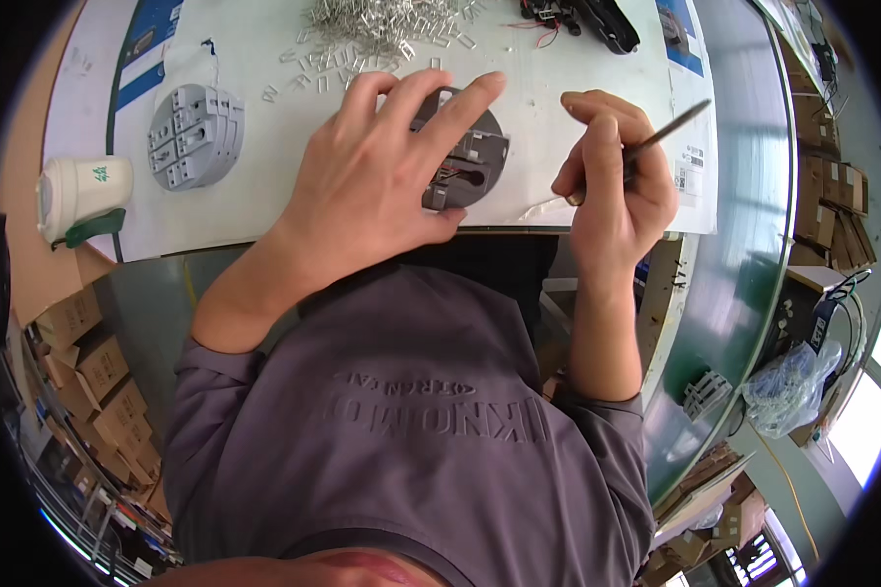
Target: Assembling small electronic components into a circular plastic base using a precision tool.
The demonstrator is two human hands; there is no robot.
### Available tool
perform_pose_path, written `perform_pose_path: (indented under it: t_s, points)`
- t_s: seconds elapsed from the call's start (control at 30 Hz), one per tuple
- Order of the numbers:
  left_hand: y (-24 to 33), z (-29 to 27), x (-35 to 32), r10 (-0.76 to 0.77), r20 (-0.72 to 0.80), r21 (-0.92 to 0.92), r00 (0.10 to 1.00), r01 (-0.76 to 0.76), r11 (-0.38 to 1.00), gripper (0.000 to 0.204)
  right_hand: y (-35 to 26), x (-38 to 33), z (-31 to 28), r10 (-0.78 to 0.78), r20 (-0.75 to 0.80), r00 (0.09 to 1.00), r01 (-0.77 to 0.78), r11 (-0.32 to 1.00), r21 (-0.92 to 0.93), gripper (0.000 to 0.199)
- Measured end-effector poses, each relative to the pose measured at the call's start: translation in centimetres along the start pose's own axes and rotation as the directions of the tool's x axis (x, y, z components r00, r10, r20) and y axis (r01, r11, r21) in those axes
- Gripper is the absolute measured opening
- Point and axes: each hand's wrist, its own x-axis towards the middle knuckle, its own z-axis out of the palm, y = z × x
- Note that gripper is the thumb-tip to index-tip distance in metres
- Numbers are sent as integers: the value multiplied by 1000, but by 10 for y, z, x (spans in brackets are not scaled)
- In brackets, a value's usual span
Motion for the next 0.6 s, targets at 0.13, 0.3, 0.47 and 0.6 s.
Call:
perform_pose_path:
  t_s: [0.13, 0.3, 0.47, 0.6]
  points:
    - [-27, 30, -12, 90, -302, -161, 949, -144, 976, 85, 9, 17, -4, 223, 91, 971, -212, 970, -116, 29]
    - [-35, 30, -32, 32, -285, -348, 958, -135, 928, 85, 28, 30, -11, 32, 380, 924, 79, 959, -274, 36]
    - [-40, 15, -33, -100, -165, -440, 981, 17, 898, 90, -16, 34, -8, 75, 694, 716, 318, 850, -420, 43]
    - [-46, 21, -32, -154, -172, -499, 973, 49, 865, 100, -25, 27, 1, 169, 776, 608, 362, 811, -460, 45]
